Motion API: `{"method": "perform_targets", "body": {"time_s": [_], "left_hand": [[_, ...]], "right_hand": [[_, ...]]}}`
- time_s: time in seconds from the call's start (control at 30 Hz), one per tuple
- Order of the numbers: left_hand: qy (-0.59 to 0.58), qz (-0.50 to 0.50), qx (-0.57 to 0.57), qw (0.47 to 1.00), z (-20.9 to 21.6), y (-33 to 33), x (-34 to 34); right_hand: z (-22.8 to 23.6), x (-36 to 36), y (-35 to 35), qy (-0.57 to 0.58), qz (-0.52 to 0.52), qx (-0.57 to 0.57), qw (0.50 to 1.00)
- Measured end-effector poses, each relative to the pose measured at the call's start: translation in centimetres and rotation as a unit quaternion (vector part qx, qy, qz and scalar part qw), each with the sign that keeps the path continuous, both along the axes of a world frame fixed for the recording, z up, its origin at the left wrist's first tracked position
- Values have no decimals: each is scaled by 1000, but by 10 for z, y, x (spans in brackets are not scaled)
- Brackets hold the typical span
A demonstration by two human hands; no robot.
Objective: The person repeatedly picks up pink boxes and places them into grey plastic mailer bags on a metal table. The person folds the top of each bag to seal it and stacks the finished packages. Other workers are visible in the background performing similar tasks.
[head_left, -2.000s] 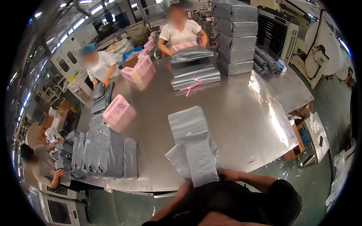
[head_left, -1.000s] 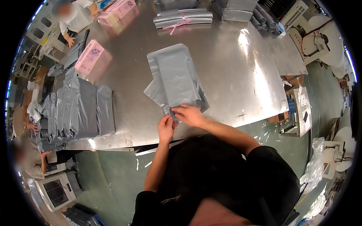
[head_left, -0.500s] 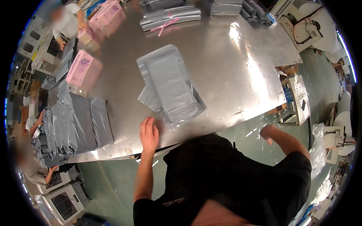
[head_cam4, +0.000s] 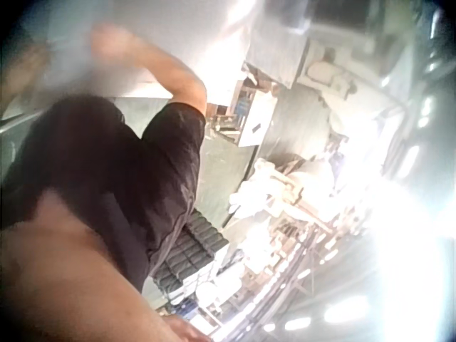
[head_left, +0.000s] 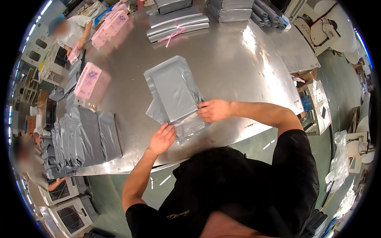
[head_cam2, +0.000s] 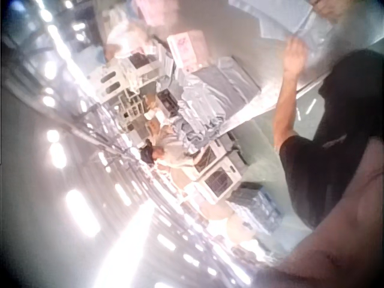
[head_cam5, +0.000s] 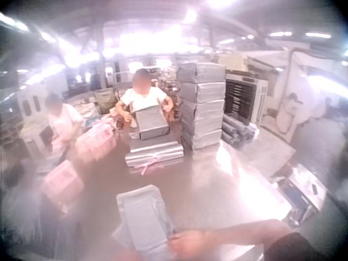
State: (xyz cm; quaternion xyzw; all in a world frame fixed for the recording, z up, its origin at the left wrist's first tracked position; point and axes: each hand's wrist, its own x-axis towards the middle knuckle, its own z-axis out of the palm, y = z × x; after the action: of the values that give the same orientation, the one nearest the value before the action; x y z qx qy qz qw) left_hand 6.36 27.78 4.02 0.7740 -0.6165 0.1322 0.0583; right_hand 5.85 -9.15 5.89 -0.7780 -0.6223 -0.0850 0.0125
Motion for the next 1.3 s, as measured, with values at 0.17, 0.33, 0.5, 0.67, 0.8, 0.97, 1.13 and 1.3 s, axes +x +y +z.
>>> {"method": "perform_targets", "body": {"time_s": [0.17,0.33,0.5,0.67,0.8,0.97,1.13,1.3], "left_hand": [[338,156,-231,899,7,1,-2],[575,260,-490,601,20,-1,30],[717,228,-558,350,11,-36,66],[759,258,-501,327,-8,-46,57],[777,267,-476,314,-26,-32,48],[813,261,-419,309,-34,-33,41],[816,275,-383,333,-13,-31,32],[701,328,-269,573,-41,-31,14]], "right_hand": [[-10,-20,-4,294,-145,342,881],[8,1,23,570,-345,622,411],[11,36,51,590,-428,625,280],[-14,37,52,594,-488,570,292],[-11,36,54,651,-487,522,258],[-35,35,28,723,-416,445,326],[20,25,56,780,-312,510,185],[21,31,67,663,-484,460,339]]}}
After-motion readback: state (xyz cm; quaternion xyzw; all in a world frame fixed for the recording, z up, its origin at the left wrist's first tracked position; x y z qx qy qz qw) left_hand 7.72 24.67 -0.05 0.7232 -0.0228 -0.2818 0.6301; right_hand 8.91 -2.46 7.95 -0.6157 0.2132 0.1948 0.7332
